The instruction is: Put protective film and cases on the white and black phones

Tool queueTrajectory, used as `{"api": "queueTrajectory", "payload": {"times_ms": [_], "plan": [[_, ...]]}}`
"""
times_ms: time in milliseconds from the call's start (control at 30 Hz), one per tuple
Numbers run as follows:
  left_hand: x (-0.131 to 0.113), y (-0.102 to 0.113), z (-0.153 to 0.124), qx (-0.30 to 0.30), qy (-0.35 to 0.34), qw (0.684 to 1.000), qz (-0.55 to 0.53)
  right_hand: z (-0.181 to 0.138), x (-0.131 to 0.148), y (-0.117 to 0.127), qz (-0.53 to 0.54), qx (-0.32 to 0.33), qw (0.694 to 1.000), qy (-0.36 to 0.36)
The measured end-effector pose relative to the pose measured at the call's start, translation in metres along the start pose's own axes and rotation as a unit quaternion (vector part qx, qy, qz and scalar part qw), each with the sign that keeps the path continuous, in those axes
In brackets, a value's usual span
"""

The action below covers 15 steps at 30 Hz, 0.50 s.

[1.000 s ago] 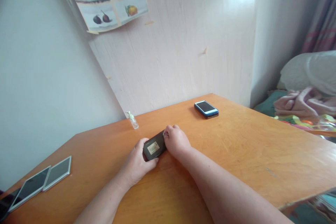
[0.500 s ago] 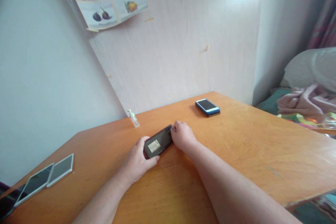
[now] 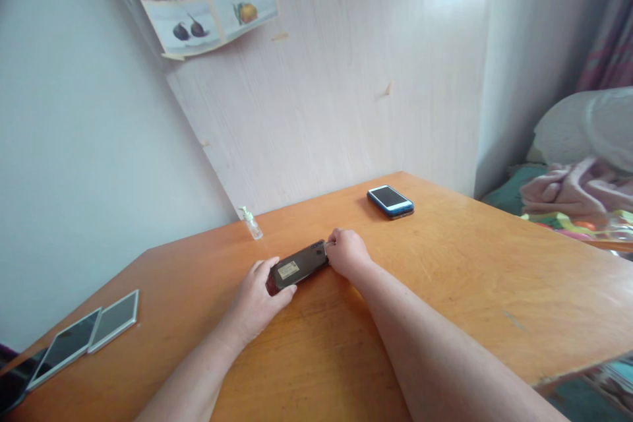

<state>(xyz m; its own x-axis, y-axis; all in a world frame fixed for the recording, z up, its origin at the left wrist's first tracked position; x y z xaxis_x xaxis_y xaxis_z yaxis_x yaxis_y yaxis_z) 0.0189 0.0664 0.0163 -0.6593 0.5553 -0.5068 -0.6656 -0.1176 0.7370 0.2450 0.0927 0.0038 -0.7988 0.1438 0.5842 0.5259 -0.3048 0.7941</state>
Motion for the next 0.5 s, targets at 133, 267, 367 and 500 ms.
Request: {"api": "queueTrajectory", "payload": {"times_ms": [133, 267, 367, 500], "plan": [[0.002, -0.002, 0.001, 0.004, -0.016, 1.000, 0.000, 0.000, 0.000, 0.000, -0.001, -0.001, 1.000, 0.006], [0.002, -0.002, 0.001, 0.009, -0.024, 1.000, -0.006, -0.004, 0.004, 0.001, -0.007, -0.010, 1.000, 0.015], [-0.002, 0.000, 0.001, 0.005, -0.024, 1.000, 0.000, -0.020, 0.023, -0.004, 0.014, -0.007, 0.997, 0.076], [-0.006, 0.001, 0.002, 0.018, -0.027, 0.999, 0.004, -0.058, 0.069, -0.015, 0.104, 0.049, 0.958, 0.262]]}}
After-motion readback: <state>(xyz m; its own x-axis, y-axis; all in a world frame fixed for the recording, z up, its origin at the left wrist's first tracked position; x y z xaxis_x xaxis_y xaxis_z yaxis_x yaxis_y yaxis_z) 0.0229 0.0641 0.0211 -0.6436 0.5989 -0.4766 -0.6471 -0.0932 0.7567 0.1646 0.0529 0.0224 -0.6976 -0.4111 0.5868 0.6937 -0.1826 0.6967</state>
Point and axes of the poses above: each hand's wrist, its own z-axis towards the middle knuckle, its own y-axis out of the back of the hand, x = y × z, the point moved 6 cm from there along z, towards the middle knuckle, and after that the axes turned 4 degrees about -z, right-handed, at the moved point
